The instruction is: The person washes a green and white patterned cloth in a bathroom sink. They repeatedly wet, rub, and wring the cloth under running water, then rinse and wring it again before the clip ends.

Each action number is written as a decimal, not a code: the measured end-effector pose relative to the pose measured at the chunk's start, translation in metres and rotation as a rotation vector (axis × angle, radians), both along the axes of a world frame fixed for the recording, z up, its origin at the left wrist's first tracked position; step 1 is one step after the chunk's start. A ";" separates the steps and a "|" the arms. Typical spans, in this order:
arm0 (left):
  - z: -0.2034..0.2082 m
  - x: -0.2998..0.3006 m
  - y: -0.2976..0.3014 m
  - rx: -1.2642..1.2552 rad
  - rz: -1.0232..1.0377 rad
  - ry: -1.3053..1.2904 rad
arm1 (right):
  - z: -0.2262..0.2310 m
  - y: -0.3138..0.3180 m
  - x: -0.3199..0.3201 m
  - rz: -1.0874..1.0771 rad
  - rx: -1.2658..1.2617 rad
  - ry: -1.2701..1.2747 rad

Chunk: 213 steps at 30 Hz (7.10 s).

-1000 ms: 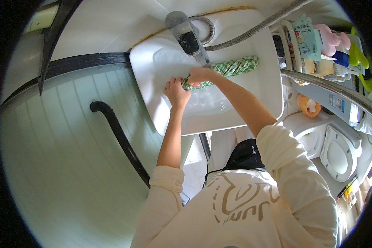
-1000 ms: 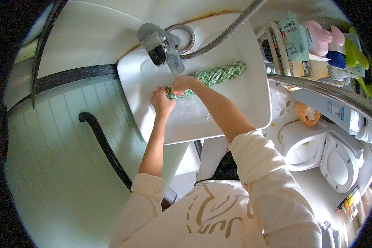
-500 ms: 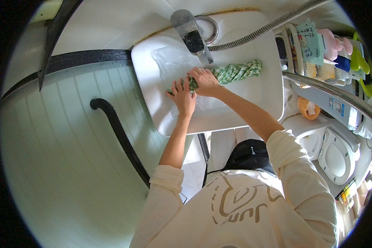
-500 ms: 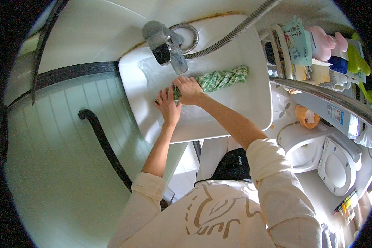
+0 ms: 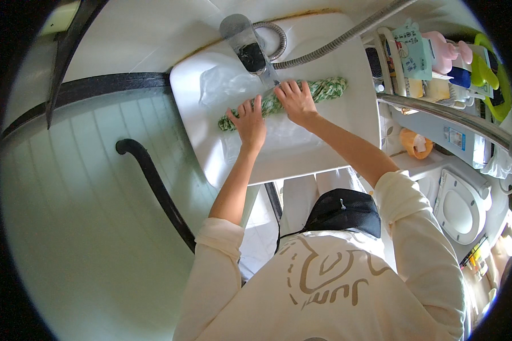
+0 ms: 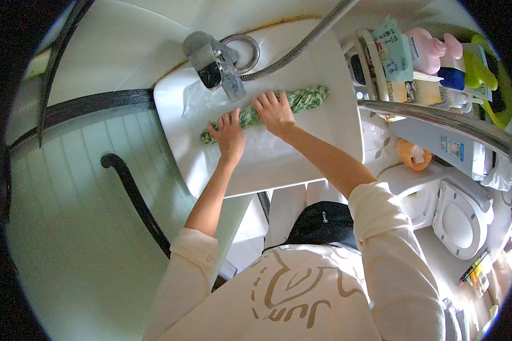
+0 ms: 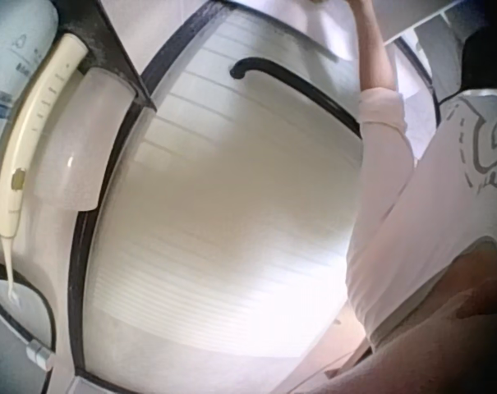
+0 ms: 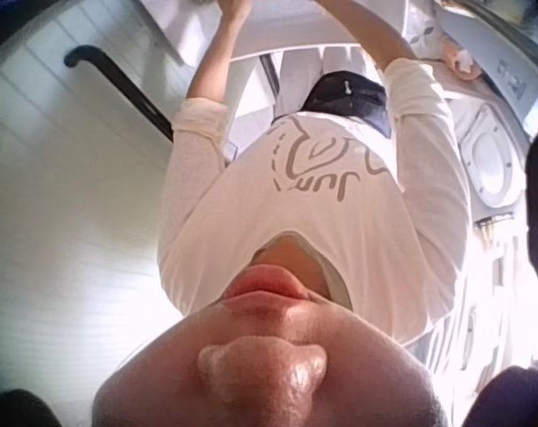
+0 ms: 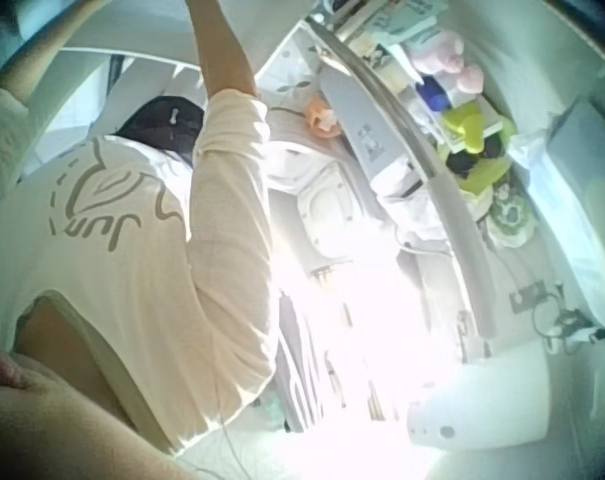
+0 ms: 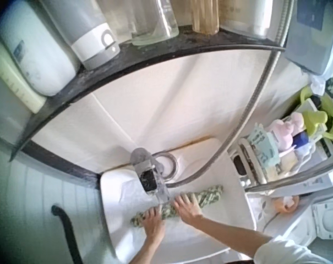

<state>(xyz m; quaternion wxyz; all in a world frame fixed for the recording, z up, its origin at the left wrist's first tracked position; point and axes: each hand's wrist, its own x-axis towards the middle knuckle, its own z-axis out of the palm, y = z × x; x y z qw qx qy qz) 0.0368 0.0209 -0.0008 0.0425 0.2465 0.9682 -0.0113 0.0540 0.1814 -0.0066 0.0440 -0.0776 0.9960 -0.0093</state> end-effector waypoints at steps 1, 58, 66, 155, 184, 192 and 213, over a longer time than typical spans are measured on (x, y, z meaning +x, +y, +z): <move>-0.001 0.000 -0.001 0.057 -0.010 0.038 | 0.001 -0.001 -0.004 -0.006 -0.072 0.005; -0.008 -0.014 0.069 0.318 -0.336 -0.158 | 0.022 0.076 0.053 -0.366 -0.428 -0.049; -0.012 -0.008 0.073 0.323 -0.248 -0.100 | -0.001 0.075 0.023 -0.242 -0.174 -0.064; 0.071 0.048 -0.061 1.361 0.726 -0.639 | -0.006 0.028 0.007 -1.534 -2.776 -0.244; 0.002 -0.012 -0.041 0.161 0.306 -0.151 | -0.027 0.086 0.058 -0.904 -2.226 -0.324; 0.005 -0.024 -0.043 0.305 0.659 -0.027 | -0.021 0.072 0.065 -1.050 -1.116 0.044; -0.018 -0.031 -0.024 -0.018 -0.004 0.043 | -0.015 0.050 -0.025 -0.286 0.066 0.014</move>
